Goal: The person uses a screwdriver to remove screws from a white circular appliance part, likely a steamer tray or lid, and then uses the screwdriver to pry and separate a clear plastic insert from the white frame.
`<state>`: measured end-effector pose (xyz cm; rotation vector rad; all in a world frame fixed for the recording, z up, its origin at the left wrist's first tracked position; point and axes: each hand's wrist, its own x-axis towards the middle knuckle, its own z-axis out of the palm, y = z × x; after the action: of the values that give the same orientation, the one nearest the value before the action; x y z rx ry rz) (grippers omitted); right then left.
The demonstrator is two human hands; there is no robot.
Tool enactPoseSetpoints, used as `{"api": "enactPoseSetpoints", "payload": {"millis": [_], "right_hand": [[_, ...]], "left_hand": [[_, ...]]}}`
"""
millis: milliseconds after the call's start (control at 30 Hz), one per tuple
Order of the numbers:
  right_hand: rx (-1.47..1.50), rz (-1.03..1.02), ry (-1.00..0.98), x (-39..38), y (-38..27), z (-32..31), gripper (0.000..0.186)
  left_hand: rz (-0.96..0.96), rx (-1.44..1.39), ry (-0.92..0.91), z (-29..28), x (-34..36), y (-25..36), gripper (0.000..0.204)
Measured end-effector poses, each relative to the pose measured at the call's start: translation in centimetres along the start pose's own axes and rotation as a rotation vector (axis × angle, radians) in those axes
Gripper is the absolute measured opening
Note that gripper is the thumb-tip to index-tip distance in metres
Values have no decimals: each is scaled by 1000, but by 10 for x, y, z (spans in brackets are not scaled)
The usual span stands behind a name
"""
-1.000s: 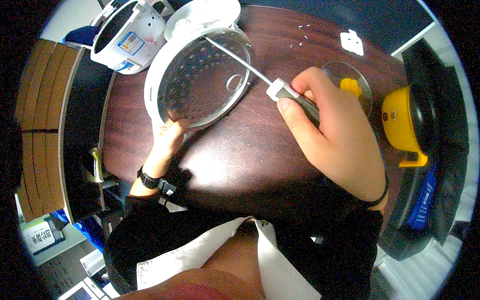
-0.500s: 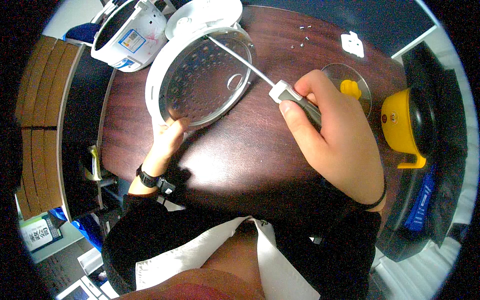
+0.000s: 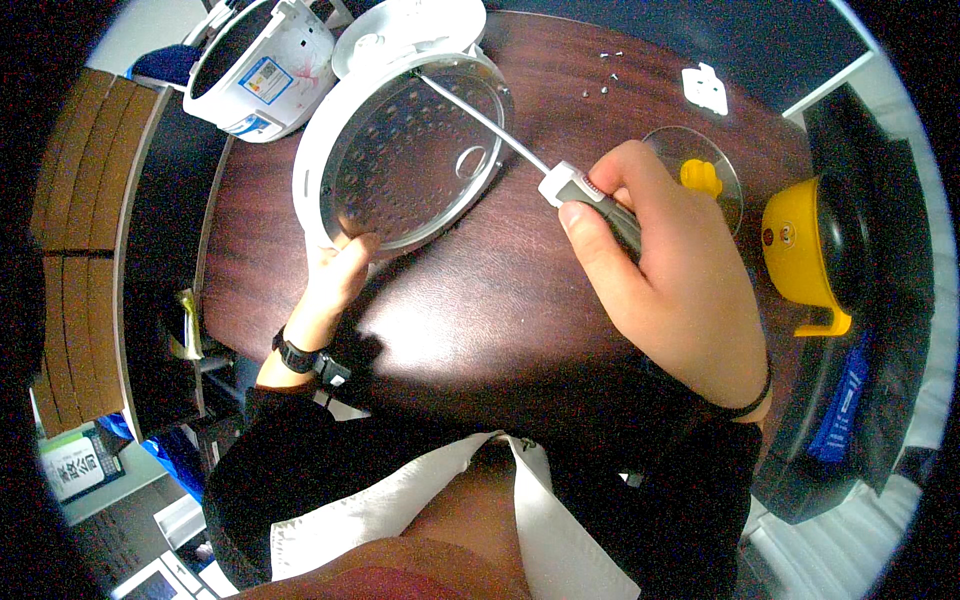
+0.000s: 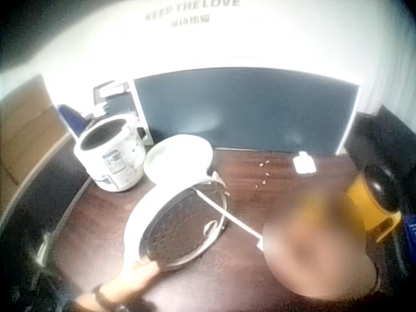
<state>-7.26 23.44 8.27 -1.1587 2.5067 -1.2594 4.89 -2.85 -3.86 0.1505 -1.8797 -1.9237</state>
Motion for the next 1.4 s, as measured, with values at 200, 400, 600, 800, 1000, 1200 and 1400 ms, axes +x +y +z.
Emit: {"api": "enactPoseSetpoints", "payload": {"millis": [200, 400, 600, 800, 1000, 1200, 1400], "right_hand": [[28, 31, 4, 0, -2, -2, 12], [98, 120, -17, -1, 0, -1, 9], [35, 36, 0, 1, -3, 2, 13], [39, 62, -9, 0, -4, 2, 13], [179, 63, -66, 4, 9, 12, 8], [854, 382, -361, 27, 19, 13, 21], [930, 393, -433, 39, 29, 8, 27]], "left_hand": [[19, 48, -17, -6, 0, -6, 45], [39, 56, -27, -6, -1, -5, 49], [6, -17, 0, 1, -4, -1, 53], [91, 73, 24, 3, -2, -1, 46], [101, 232, 31, -9, -1, -6, 11], [130, 251, 60, -8, 3, -8, 27], [144, 139, 183, 7, 7, 2, 25]]}}
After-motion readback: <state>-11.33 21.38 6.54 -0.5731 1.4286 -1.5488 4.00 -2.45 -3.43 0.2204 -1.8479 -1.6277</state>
